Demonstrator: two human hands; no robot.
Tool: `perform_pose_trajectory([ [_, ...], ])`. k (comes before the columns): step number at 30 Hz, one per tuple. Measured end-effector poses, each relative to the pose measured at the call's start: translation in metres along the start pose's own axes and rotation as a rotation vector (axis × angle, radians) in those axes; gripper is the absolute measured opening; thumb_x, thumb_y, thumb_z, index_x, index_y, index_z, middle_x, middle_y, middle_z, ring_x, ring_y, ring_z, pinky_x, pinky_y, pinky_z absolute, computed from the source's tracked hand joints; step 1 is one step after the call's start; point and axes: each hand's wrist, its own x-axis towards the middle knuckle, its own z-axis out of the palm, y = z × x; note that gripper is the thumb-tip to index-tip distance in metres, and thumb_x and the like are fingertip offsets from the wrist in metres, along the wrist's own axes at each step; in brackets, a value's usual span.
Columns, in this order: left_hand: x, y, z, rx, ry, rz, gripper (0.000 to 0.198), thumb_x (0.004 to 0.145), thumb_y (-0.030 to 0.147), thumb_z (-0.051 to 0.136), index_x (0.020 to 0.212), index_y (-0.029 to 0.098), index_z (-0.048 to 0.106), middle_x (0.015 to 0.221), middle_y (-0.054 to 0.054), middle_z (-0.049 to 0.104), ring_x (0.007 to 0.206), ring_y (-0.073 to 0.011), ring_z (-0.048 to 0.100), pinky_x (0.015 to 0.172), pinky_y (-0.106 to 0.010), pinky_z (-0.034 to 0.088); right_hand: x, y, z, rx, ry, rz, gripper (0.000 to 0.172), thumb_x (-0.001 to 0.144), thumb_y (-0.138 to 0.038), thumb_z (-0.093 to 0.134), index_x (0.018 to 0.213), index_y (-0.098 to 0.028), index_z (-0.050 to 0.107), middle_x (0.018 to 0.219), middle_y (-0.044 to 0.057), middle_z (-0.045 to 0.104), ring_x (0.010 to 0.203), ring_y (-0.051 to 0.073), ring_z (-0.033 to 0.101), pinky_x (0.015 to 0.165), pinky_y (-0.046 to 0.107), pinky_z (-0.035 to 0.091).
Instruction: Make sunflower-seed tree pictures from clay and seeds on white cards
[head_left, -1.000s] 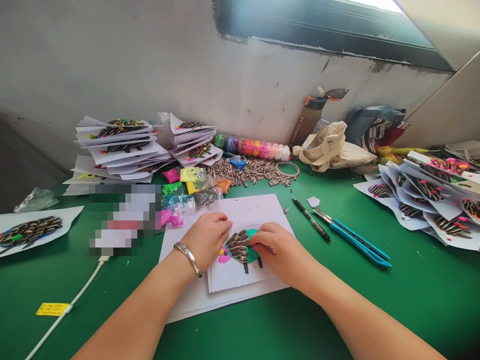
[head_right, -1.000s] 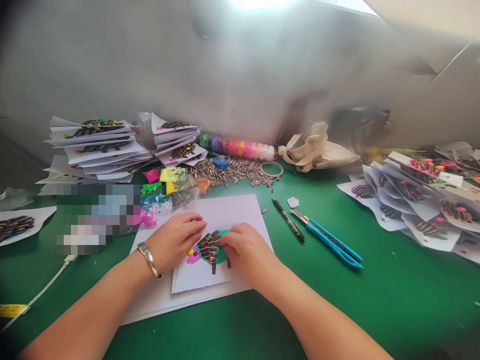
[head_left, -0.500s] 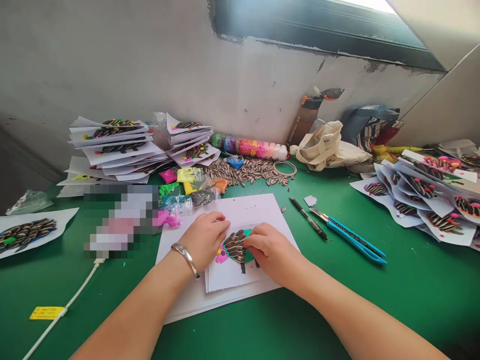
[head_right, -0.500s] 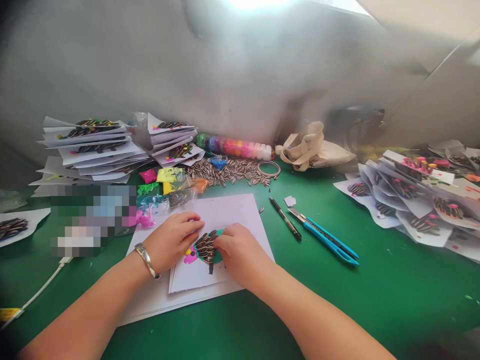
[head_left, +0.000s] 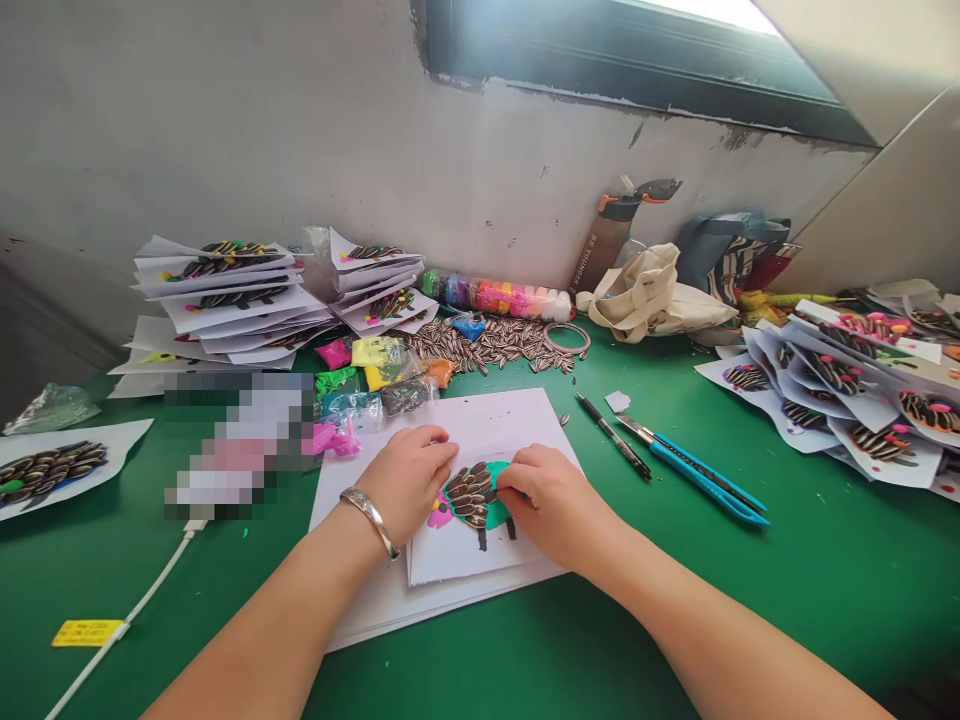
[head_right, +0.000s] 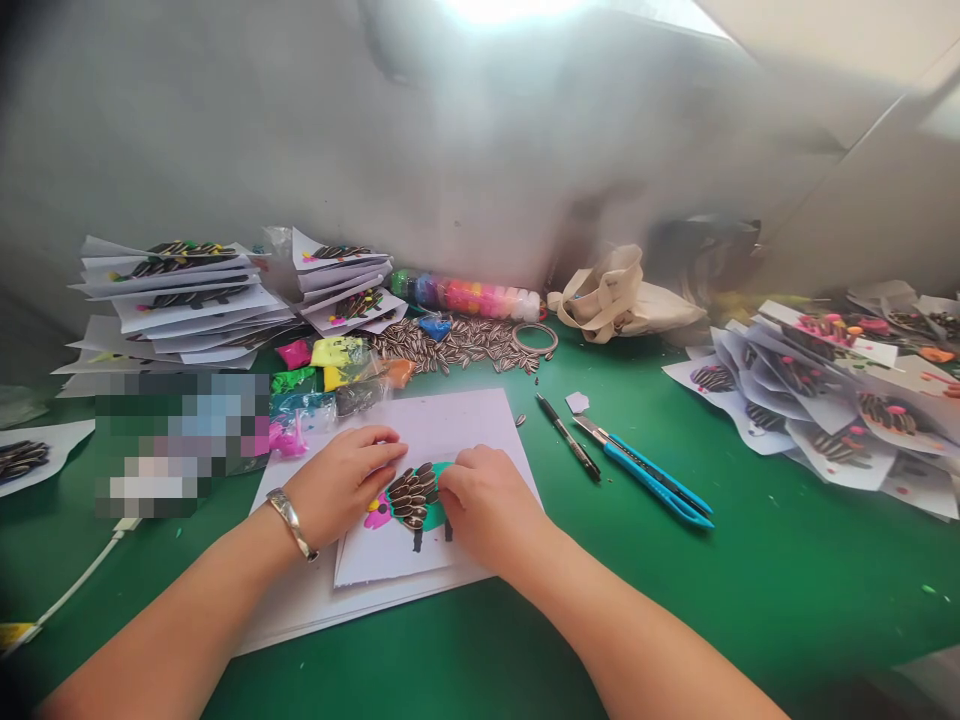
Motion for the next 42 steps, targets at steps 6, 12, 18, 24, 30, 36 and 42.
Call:
perform_pose_trajectory([
  [6,0.001,0.0,0.0,-0.002,0.006,0.011,0.027,0.088,0.012,0.047,0.104,0.016,0.068,0.114,-0.011,0.061,0.102,-0.0259,0.055,0.092,-0.042,0.047,-0.004,-0.003,0.004,-0.07,0.024,-0.042,0.022,0.082,-0.007,0.054,0.062,-0.017,0.057,0.066,0.002,0.053,0.069,0.014,0.047,0.064,0.025,0.033],
  [12,0.001,-0.001,-0.001,-0.012,0.006,0.018,0.027,0.087,0.012,0.045,0.1,0.017,0.069,0.112,-0.01,0.061,0.1,-0.0257,0.056,0.09,-0.042,0.048,0.0,0.009,-0.009,-0.063,0.008,-0.075,0.021,0.082,-0.01,0.054,0.066,-0.019,0.063,0.065,0.001,0.057,0.066,0.014,0.049,0.063,0.026,0.033],
  [18,0.0,-0.002,-0.002,-0.011,0.026,0.026,0.028,0.086,0.012,0.045,0.096,0.019,0.07,0.11,-0.009,0.063,0.098,-0.0252,0.058,0.087,-0.041,0.049,0.007,0.07,-0.03,-0.256,0.203,0.256,0.029,0.087,-0.008,0.043,0.098,-0.019,0.068,0.096,0.006,0.066,0.09,0.02,0.055,0.077,0.027,0.037],
  [24,0.001,-0.002,-0.001,-0.006,0.039,0.032,0.029,0.086,0.014,0.043,0.096,0.02,0.07,0.11,-0.009,0.064,0.099,-0.0254,0.059,0.088,-0.041,0.049,0.015,0.087,-0.02,-0.392,0.051,0.288,0.025,0.087,-0.011,0.044,0.083,-0.018,0.068,0.085,0.008,0.062,0.081,0.019,0.054,0.068,0.027,0.034],
  [30,0.002,-0.002,-0.001,-0.004,0.034,0.028,0.031,0.086,0.016,0.043,0.101,0.018,0.07,0.112,-0.01,0.064,0.099,-0.0245,0.058,0.091,-0.041,0.048,0.014,0.079,-0.017,-0.467,0.048,0.329,0.02,0.088,-0.01,0.042,0.087,-0.015,0.061,0.085,0.01,0.057,0.077,0.021,0.049,0.066,0.03,0.031],
  [36,0.001,-0.004,0.001,0.0,0.053,0.046,0.03,0.086,0.016,0.044,0.1,0.019,0.07,0.11,-0.009,0.064,0.098,-0.024,0.059,0.09,-0.04,0.049,0.012,0.076,-0.02,-0.455,0.035,0.314,0.016,0.086,-0.007,0.044,0.083,-0.016,0.058,0.083,0.011,0.056,0.074,0.02,0.049,0.064,0.03,0.03],
  [42,0.001,-0.002,0.0,-0.018,0.059,0.035,0.029,0.085,0.014,0.046,0.098,0.019,0.071,0.11,-0.009,0.064,0.099,-0.0243,0.059,0.09,-0.039,0.048,0.006,0.063,-0.025,-0.345,0.134,0.358,0.018,0.091,-0.011,0.037,0.094,-0.016,0.054,0.088,0.009,0.057,0.078,0.019,0.051,0.066,0.028,0.036],
])
